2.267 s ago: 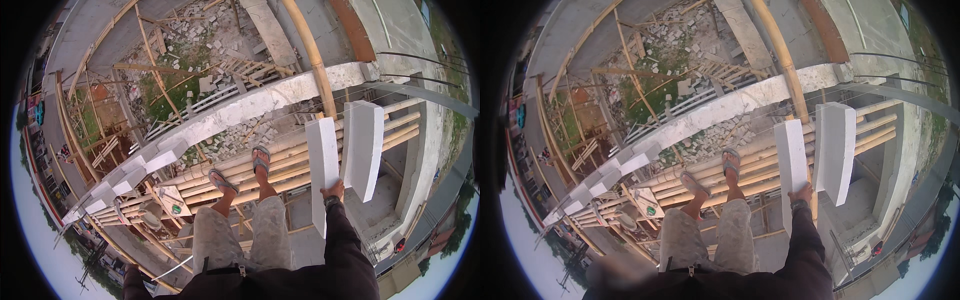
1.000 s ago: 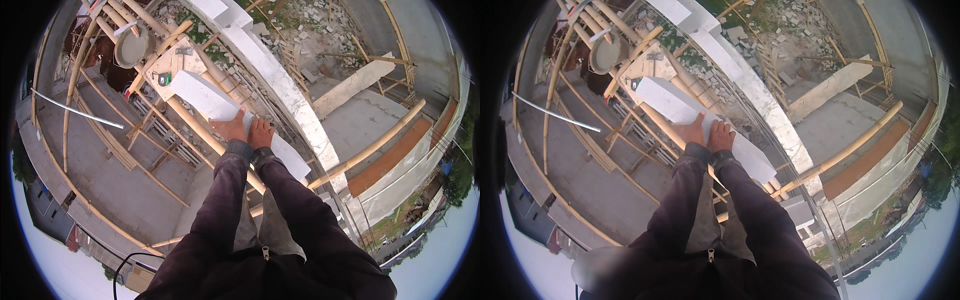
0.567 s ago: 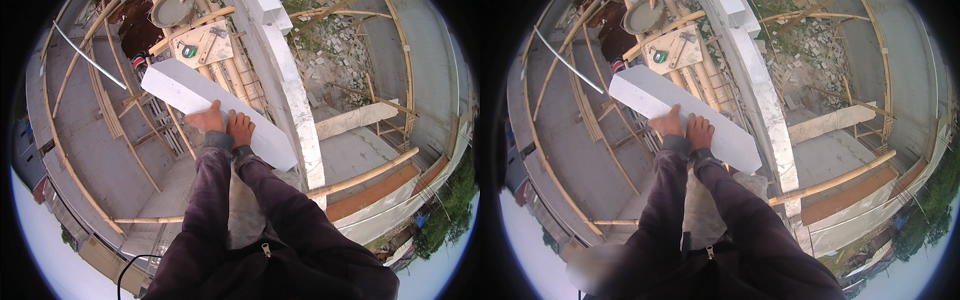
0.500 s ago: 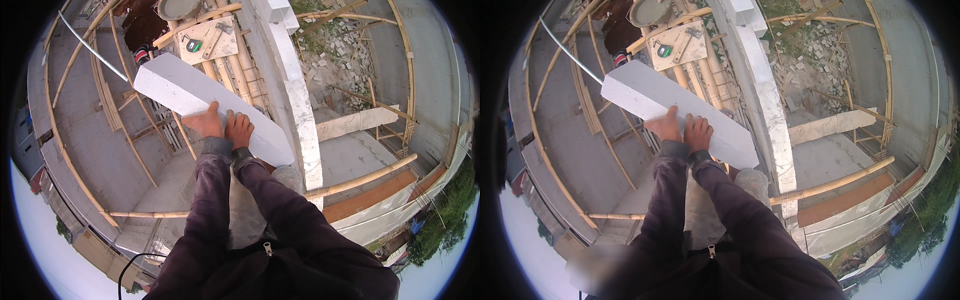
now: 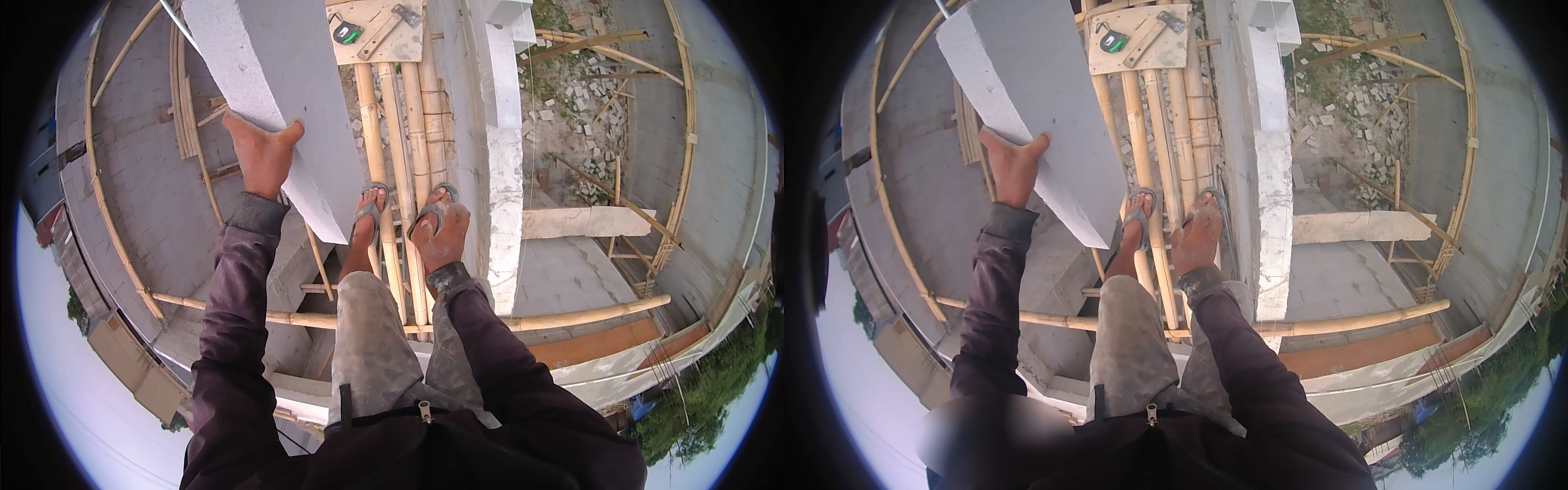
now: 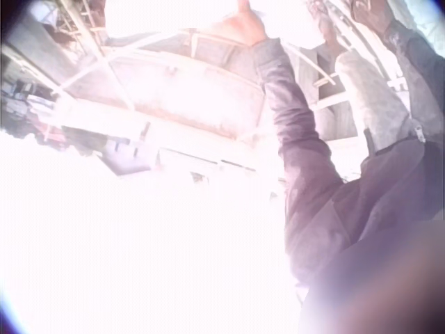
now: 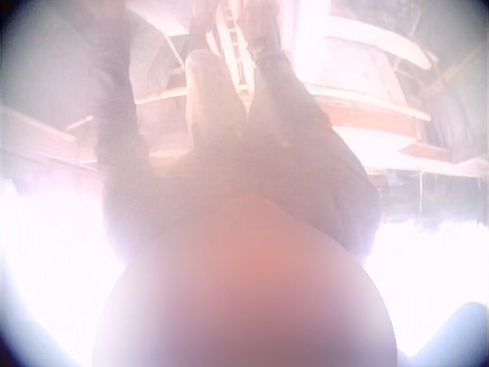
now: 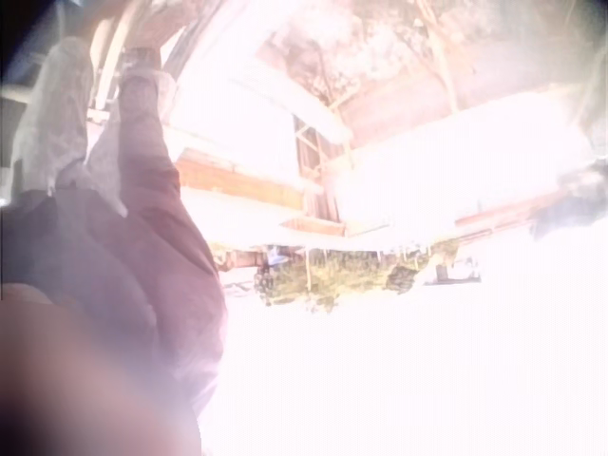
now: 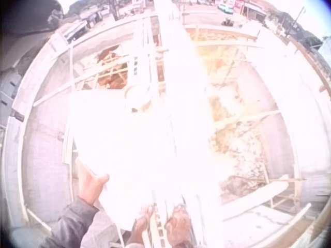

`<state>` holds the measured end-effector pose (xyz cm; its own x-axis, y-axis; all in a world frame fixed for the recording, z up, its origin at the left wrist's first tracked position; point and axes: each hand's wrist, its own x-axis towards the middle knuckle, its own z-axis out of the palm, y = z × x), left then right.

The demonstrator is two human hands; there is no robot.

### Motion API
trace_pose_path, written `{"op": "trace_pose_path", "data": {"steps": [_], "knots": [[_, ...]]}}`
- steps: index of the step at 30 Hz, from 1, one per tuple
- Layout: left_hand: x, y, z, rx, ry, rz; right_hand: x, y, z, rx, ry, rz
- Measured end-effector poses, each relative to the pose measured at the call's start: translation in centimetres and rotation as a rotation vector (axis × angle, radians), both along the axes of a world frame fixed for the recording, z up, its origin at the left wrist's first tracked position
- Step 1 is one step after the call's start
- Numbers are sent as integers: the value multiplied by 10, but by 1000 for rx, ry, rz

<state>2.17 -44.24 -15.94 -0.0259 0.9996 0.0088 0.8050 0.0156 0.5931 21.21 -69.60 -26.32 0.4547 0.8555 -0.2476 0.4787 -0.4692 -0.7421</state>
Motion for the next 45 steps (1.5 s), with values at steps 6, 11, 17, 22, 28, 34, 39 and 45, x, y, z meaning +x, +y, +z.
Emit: {"op": "trace_pose_path", "data": {"steps": [6, 11, 17, 22, 28, 34, 39, 45], "knots": [[-5, 30, -96, -121, 165, -334, 8, -24, -54, 12, 38, -36], [9, 30, -191, -349, 332, -433, 8, -19, -65, -38, 48, 111], [17, 27, -262, -454, 380, -527, 28, 21, -59, -204, 101, 74], [25, 23, -274, -417, 388, -676, 18, 74, -56, -180, 160, 70], [10, 26, -278, -267, 388, -763, 44, 247, -95, 354, -34, 209], [2, 27, -286, -255, 300, -789, 48, 471, -191, 326, 41, 252], [-3, 29, -293, -231, 205, -788, 44, 606, -246, 92, 611, -209], [-5, 27, -296, -141, 189, -781, 35, 644, -280, 96, -332, 238]]}}
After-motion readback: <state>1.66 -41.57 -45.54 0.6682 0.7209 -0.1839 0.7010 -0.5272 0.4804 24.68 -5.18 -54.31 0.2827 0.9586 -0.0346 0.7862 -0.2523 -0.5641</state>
